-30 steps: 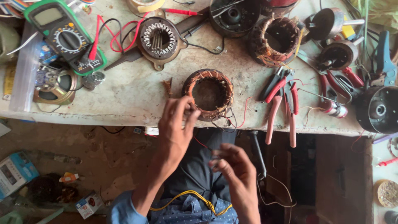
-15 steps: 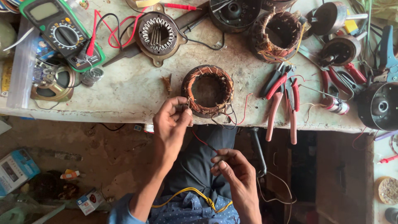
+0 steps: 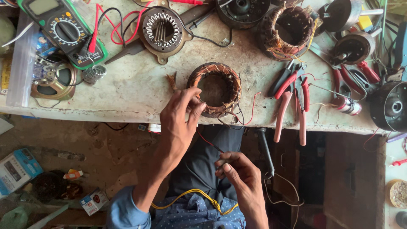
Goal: The person uses pliers to strip insulation from copper wires on a motor stator, then twists and secures the wire ends. The work is performed on a cluttered workbench with various tools and motor parts visible.
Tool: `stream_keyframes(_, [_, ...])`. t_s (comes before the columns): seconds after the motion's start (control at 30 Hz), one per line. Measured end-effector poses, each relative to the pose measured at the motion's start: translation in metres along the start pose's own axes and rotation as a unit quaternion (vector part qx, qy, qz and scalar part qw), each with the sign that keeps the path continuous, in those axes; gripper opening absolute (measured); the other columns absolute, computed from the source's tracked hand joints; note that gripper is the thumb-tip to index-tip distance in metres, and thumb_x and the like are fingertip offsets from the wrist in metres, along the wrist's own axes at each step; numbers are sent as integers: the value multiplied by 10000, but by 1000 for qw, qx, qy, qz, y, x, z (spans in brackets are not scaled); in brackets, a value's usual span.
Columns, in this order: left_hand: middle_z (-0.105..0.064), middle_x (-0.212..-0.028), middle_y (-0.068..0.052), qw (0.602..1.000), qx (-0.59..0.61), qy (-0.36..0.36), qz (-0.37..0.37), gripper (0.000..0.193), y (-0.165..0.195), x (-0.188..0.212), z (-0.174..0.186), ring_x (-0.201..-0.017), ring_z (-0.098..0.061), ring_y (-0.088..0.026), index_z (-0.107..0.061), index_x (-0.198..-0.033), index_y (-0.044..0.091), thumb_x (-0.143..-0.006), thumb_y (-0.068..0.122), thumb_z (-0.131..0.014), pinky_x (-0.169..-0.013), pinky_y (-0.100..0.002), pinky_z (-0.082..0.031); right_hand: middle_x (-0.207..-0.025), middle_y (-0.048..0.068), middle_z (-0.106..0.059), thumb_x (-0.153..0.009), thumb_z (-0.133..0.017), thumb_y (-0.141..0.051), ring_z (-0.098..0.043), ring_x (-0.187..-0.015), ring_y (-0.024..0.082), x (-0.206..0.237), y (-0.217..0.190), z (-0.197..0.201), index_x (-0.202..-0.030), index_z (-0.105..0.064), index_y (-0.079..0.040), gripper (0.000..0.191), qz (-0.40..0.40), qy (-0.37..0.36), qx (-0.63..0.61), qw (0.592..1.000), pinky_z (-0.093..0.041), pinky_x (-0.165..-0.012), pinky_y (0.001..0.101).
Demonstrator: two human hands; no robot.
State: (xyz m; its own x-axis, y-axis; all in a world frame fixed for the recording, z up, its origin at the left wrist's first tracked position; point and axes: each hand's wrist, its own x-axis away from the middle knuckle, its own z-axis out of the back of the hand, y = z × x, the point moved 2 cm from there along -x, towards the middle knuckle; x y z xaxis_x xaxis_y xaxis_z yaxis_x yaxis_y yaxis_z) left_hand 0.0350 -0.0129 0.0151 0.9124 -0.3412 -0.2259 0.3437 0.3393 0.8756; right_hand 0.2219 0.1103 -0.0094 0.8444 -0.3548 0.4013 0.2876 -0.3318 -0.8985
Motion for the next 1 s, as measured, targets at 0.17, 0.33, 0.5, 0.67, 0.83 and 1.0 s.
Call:
stream_keyframes(0.17, [-614, -1064, -111, 989, -71, 37, -122, 162, 8, 13, 2, -947, -679, -290, -671, -1158, 80, -999, 81, -700, -781, -399, -546, -981, 115, -764, -947, -690, -148, -695, -843, 146, 0, 2, 2, -1129, -690, 42, 264, 5, -7, -8, 1000, -569, -785, 299])
stream_keyframes(0.33, [-617, -1095, -106, 987, -93, 50, -125, 185, 7, 26, -3, -984, -672, -291, -676, -1178, 63, -996, 78, -712, -811, -404, -552, -980, 114, -766, -946, -689, -146, -696, -841, 146, -1, 3, 3, -1134, -691, 44, 268, 7, -10, -6, 1000, -567, -785, 301])
stream_keyframes(0.5, [-625, -1064, -108, 968, -144, 76, -192, 266, 4, 25, -13, -950, -655, -294, -679, -1209, 20, -958, 58, -757, -797, -401, -546, -975, 116, -769, -944, -688, -138, -694, -835, 146, 0, 1, 3, -1129, -698, 46, 262, 2, -8, 3, 1000, -562, -778, 300])
stream_keyframes(0.67, [-634, -1057, -120, 945, -159, 46, -281, 366, -2, 27, -15, -934, -664, -278, -686, -1215, -29, -857, -75, -750, -797, -373, -573, -970, 119, -771, -946, -690, -130, -695, -835, 147, 0, 1, 2, -1121, -699, 48, 251, 4, -7, -6, 1000, -565, -783, 302])
stream_keyframes(0.83, [-623, -1019, -130, 919, -171, 31, -355, 352, -11, 29, -19, -886, -661, -276, -690, -1179, -64, -833, -79, -756, -759, -375, -574, -963, 116, -772, -943, -690, -143, -699, -834, 146, -1, 1, 3, -1125, -706, 40, 259, -5, -4, 5, 1000, -564, -779, 300])
stream_keyframes(1.0, [-631, -1020, -113, 937, -121, 32, -326, 232, -12, 36, -22, -860, -668, -268, -655, -1112, -27, -900, -34, -748, -735, -369, -562, -966, 112, -768, -940, -692, -149, -701, -846, 145, 0, 1, 5, -1125, -697, 38, 262, -9, 2, -2, 1000, -575, -794, 306])
